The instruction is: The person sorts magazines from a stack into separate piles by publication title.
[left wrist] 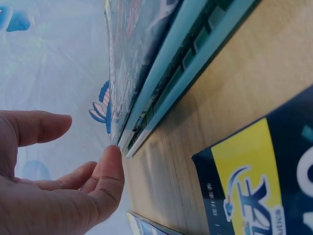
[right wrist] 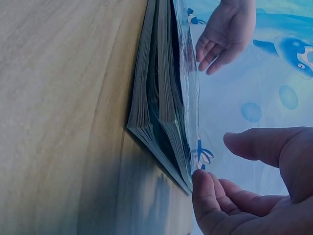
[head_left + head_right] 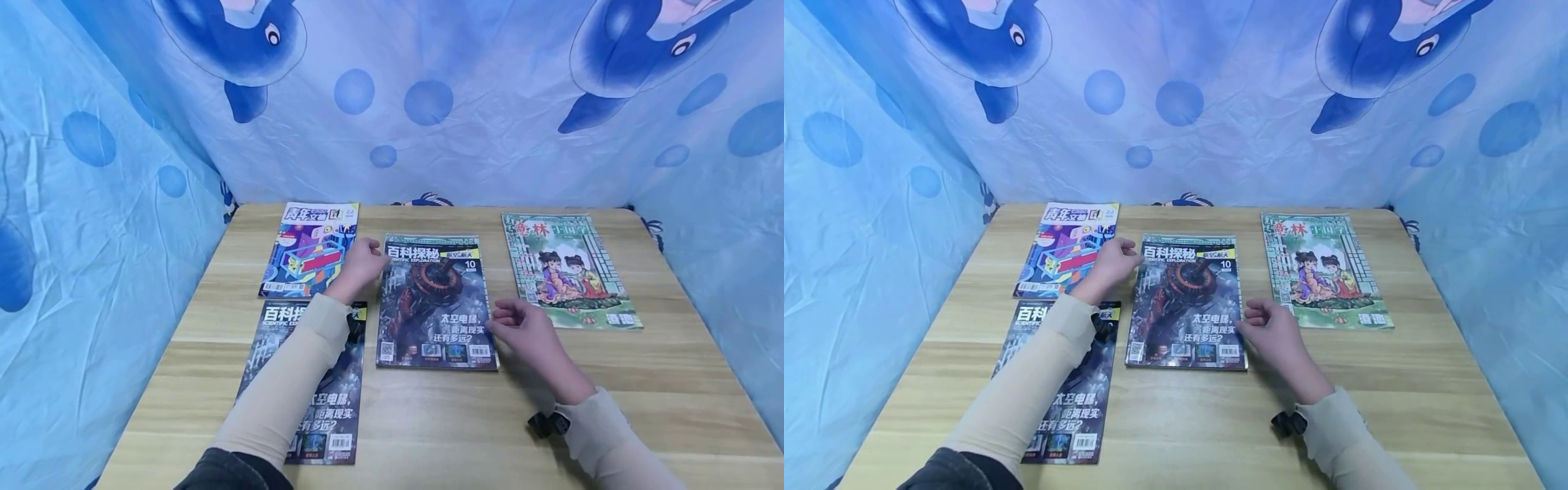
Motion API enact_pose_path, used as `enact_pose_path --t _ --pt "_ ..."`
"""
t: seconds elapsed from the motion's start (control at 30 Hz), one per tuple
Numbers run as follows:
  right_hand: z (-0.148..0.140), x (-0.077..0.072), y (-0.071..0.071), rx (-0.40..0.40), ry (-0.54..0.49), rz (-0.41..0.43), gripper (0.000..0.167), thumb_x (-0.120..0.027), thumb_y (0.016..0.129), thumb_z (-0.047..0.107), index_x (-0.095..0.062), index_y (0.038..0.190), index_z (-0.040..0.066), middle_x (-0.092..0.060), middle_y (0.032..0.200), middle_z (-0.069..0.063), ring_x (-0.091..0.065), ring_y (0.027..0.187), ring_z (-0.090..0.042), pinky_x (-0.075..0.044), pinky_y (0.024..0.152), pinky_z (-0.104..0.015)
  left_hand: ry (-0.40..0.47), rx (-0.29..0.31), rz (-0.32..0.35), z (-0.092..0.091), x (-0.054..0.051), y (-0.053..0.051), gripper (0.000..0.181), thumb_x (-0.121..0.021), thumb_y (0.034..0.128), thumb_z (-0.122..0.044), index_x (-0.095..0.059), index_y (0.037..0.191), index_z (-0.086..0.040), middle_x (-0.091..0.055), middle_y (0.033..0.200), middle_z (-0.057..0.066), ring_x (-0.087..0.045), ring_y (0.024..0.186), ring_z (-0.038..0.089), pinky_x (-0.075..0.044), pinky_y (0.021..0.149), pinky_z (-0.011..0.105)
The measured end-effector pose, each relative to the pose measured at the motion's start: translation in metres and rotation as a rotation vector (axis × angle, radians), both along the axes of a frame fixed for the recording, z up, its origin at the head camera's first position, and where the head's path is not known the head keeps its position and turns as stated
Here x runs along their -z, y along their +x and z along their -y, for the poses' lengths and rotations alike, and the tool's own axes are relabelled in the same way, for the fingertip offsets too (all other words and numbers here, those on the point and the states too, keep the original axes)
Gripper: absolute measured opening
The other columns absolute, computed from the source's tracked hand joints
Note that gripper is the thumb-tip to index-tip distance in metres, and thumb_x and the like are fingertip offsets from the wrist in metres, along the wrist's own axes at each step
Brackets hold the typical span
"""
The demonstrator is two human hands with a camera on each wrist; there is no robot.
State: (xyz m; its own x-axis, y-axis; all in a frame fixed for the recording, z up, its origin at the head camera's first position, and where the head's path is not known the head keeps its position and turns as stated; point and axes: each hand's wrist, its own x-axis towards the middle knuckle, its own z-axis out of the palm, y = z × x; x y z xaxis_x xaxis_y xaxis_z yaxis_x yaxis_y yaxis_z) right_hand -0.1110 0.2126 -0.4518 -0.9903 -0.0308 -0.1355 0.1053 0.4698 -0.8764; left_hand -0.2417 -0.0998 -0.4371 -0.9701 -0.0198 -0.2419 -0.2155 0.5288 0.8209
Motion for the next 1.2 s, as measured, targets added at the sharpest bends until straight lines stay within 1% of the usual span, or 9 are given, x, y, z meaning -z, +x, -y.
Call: enact_pose_path --t 0.2,0.33,0.47,0.6,0.67,0.73,0.9,0.97,1.2 --pt "0.0 0.0 0.003 0.007 0.0 0.018 0.052 -0.079 0.089 0.01 -0.056 0.131 -0.011 -0.065 0.114 -0.021 -0.065 0.099 -0.029 -0.055 0.081 -0.024 -0.015 0.005 0.002 -0.002 0.002 -0.007 0.057 -0.067 0.0956 -0.017 -0.048 0.146 0.002 -0.056 0.128 0.016 -0.055 0.114 0.031 -0.05 0.094 0.044" --pt "0.0 0.0 0.006 0.02 0.001 0.04 0.054 -0.08 0.089 0.012 -0.056 0.131 -0.011 -0.065 0.113 -0.021 -0.065 0.097 -0.028 -0.055 0.079 -0.023 -0.015 0.026 0.002 -0.004 0.001 -0.013 0.058 -0.066 0.0958 -0.016 -0.046 0.147 0.003 -0.056 0.131 0.016 -0.058 0.111 0.03 -0.052 0.091 0.042" --pt "0.0 0.002 0.009 0.029 0.004 0.064 0.052 -0.08 0.088 0.012 -0.057 0.13 -0.01 -0.065 0.112 -0.019 -0.065 0.096 -0.027 -0.056 0.078 -0.024 -0.021 0.034 0.003 -0.005 0.001 -0.018 0.058 -0.066 0.0962 -0.016 -0.046 0.147 0.004 -0.055 0.135 0.019 -0.058 0.115 0.032 -0.052 0.093 0.043" --pt "0.001 0.005 0.011 0.035 -0.003 0.103 0.051 -0.08 0.088 0.011 -0.057 0.129 -0.009 -0.065 0.111 -0.018 -0.064 0.095 -0.026 -0.056 0.077 -0.025 -0.022 0.024 0.048 -0.005 0.002 -0.022 0.055 -0.067 0.0977 -0.019 -0.048 0.146 0.001 -0.054 0.139 0.019 -0.054 0.123 0.034 -0.048 0.099 0.046" --pt "0.002 0.006 0.012 0.037 -0.001 0.115 0.051 -0.08 0.088 0.011 -0.058 0.129 -0.009 -0.065 0.111 -0.017 -0.064 0.095 -0.025 -0.056 0.077 -0.025 -0.017 0.019 0.078 -0.004 0.002 -0.023 0.055 -0.067 0.0985 -0.02 -0.048 0.146 0.0 -0.053 0.141 0.018 -0.052 0.126 0.034 -0.047 0.101 0.047" --pt "0.002 0.007 0.013 0.039 0.003 0.119 0.051 -0.08 0.088 0.011 -0.058 0.129 -0.009 -0.065 0.111 -0.017 -0.065 0.094 -0.025 -0.056 0.077 -0.025 -0.022 0.023 0.089 -0.004 0.003 -0.025 0.054 -0.067 0.0987 -0.02 -0.049 0.146 0.0 -0.053 0.14 0.018 -0.052 0.126 0.033 -0.047 0.102 0.047" --pt "0.003 0.007 0.014 0.028 0.008 0.112 0.051 -0.08 0.087 0.01 -0.058 0.128 -0.01 -0.065 0.11 -0.018 -0.065 0.094 -0.026 -0.056 0.076 -0.026 -0.027 0.033 0.045 -0.004 0.005 -0.029 0.049 -0.067 0.0975 -0.017 -0.053 0.141 0.002 -0.056 0.135 0.019 -0.055 0.121 0.033 -0.048 0.098 0.046" --pt "0.003 0.006 0.014 0.026 0.011 0.117 0.051 -0.08 0.087 0.01 -0.058 0.129 -0.01 -0.065 0.109 -0.018 -0.064 0.093 -0.026 -0.056 0.075 -0.027 -0.023 0.029 0.038 -0.004 0.006 -0.031 0.047 -0.067 0.0974 -0.017 -0.056 0.139 0.002 -0.056 0.134 0.018 -0.055 0.121 0.033 -0.049 0.098 0.045" --pt "0.002 0.006 0.015 0.028 0.033 0.147 0.052 -0.08 0.088 0.013 -0.059 0.13 -0.008 -0.065 0.109 -0.016 -0.063 0.093 -0.024 -0.056 0.075 -0.028 -0.019 0.01 0.072 -0.005 0.01 -0.034 0.047 -0.067 0.0985 -0.018 -0.055 0.141 0.0 -0.055 0.138 0.017 -0.053 0.124 0.032 -0.048 0.099 0.045"
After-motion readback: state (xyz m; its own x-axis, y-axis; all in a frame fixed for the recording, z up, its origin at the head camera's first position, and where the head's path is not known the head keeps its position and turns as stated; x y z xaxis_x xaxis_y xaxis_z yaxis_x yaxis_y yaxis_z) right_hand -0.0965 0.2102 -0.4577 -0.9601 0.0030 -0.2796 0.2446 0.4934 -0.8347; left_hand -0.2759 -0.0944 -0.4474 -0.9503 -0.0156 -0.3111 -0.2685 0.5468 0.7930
